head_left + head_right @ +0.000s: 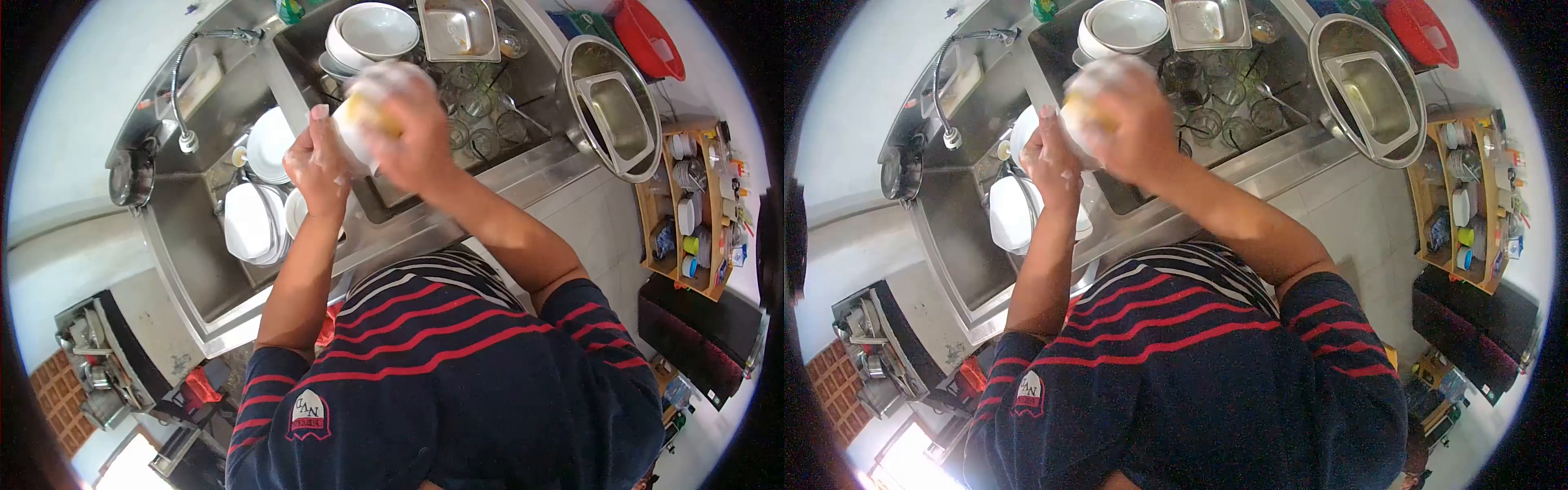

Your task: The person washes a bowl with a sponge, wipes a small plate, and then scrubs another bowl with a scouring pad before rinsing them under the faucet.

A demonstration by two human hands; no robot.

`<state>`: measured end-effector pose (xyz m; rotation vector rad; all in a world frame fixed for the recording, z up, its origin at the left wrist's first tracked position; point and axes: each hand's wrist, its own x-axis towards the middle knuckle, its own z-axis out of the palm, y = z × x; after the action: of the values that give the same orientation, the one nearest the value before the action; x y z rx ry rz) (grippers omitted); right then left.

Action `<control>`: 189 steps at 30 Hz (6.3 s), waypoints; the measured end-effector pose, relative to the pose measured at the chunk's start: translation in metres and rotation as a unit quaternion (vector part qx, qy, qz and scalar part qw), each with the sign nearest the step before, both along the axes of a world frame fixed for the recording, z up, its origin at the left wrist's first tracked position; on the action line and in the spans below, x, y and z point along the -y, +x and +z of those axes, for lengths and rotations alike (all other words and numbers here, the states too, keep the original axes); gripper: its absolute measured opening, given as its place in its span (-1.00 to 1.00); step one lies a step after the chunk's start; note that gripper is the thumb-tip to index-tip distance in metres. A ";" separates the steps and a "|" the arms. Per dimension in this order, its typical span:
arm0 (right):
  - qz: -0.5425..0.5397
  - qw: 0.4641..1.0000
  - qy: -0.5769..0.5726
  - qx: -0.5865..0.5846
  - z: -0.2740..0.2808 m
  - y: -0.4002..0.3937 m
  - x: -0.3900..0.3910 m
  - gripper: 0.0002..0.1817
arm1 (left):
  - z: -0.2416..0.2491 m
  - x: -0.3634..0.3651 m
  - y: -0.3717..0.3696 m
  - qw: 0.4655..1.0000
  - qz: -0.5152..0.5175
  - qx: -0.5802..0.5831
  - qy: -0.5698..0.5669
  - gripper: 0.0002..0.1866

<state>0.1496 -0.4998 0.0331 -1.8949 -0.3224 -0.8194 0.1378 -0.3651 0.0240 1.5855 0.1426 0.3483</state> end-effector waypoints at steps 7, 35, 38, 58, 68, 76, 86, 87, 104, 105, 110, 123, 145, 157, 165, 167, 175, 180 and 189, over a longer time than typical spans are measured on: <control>0.054 0.997 0.042 -0.024 -0.018 0.018 0.012 -0.72 | 0.011 -0.004 -0.001 0.998 0.035 -0.036 -0.045 -0.53; 0.111 0.992 -0.051 0.042 0.020 -0.014 0.010 -0.66 | 0.000 -0.011 -0.030 0.957 -0.049 -0.081 -0.274 -0.56; 0.152 0.967 -0.141 0.147 0.016 -0.012 0.014 -0.68 | -0.003 -0.015 -0.030 0.967 -0.094 -0.053 -0.231 -0.59; 0.055 0.998 -0.036 0.024 -0.001 -0.027 0.012 -0.65 | -0.011 -0.007 -0.032 0.986 -0.020 -0.038 -0.160 -0.59; 0.092 0.993 -0.048 0.052 0.006 -0.012 0.021 -0.60 | 0.001 -0.009 -0.034 0.997 -0.018 -0.023 -0.067 -0.64; 0.105 0.994 0.005 -0.043 0.006 -0.007 0.027 -0.61 | 0.010 -0.008 -0.032 0.989 -0.057 -0.072 -0.115 -0.58; 0.018 0.999 0.031 -0.034 -0.011 -0.011 0.013 -0.65 | 0.009 -0.009 -0.027 0.998 -0.033 -0.054 0.008 -0.62; 0.015 0.999 0.032 -0.036 0.001 -0.024 0.008 -0.65 | 0.010 -0.009 -0.027 0.996 -0.055 -0.043 -0.048 -0.63; 0.088 0.996 0.011 0.019 0.014 0.007 0.001 -0.74 | -0.003 -0.027 -0.025 0.996 -0.082 0.018 0.000 -0.66; 0.096 0.976 0.080 -0.176 0.008 0.013 0.010 -0.70 | -0.004 -0.031 -0.024 0.996 -0.073 0.034 -0.040 -0.66; 0.254 0.568 0.659 -0.422 -0.042 0.001 -0.006 -0.60 | 0.011 -0.021 -0.020 0.959 -0.048 0.104 -0.258 -0.72; 0.129 0.846 0.421 -0.300 -0.026 0.011 0.018 -0.71 | -0.010 0.000 -0.045 0.989 0.020 -0.047 -0.138 -0.51; 0.116 0.981 -0.108 0.112 0.003 -0.015 0.010 -0.61 | 0.011 -0.009 -0.014 0.940 -0.041 -0.117 -0.319 -0.54; 0.043 0.997 -0.033 0.047 -0.039 -0.040 0.006 -0.51 | -0.005 -0.012 -0.003 0.858 -0.054 -0.166 -0.483 -0.41; 0.133 0.976 -0.170 -0.008 0.026 0.004 -0.007 -0.73 | -0.067 -0.030 -0.015 0.979 -0.109 -0.042 -0.169 -0.65; 0.140 0.968 -0.205 0.035 0.032 0.001 -0.010 -0.73 | -0.097 -0.049 -0.011 0.981 -0.089 -0.037 -0.166 -0.66; 0.129 0.857 0.396 -0.303 -0.015 -0.015 0.002 -0.75 | 0.007 -0.016 0.000 0.888 -0.017 -0.103 -0.447 -0.42; 0.096 0.740 0.620 -0.241 -0.031 -0.023 -0.011 -0.68 | 0.000 -0.002 -0.004 0.873 0.000 -0.096 -0.478 -0.46; 0.141 0.938 0.181 -0.261 -0.009 0.022 0.026 -0.60 | -0.009 -0.010 -0.004 0.895 -0.011 -0.149 -0.419 -0.51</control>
<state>0.1718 -0.5260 0.0245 -1.5948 -0.0958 -0.1488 0.1341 -0.3554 0.0149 0.7656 0.4476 -0.0020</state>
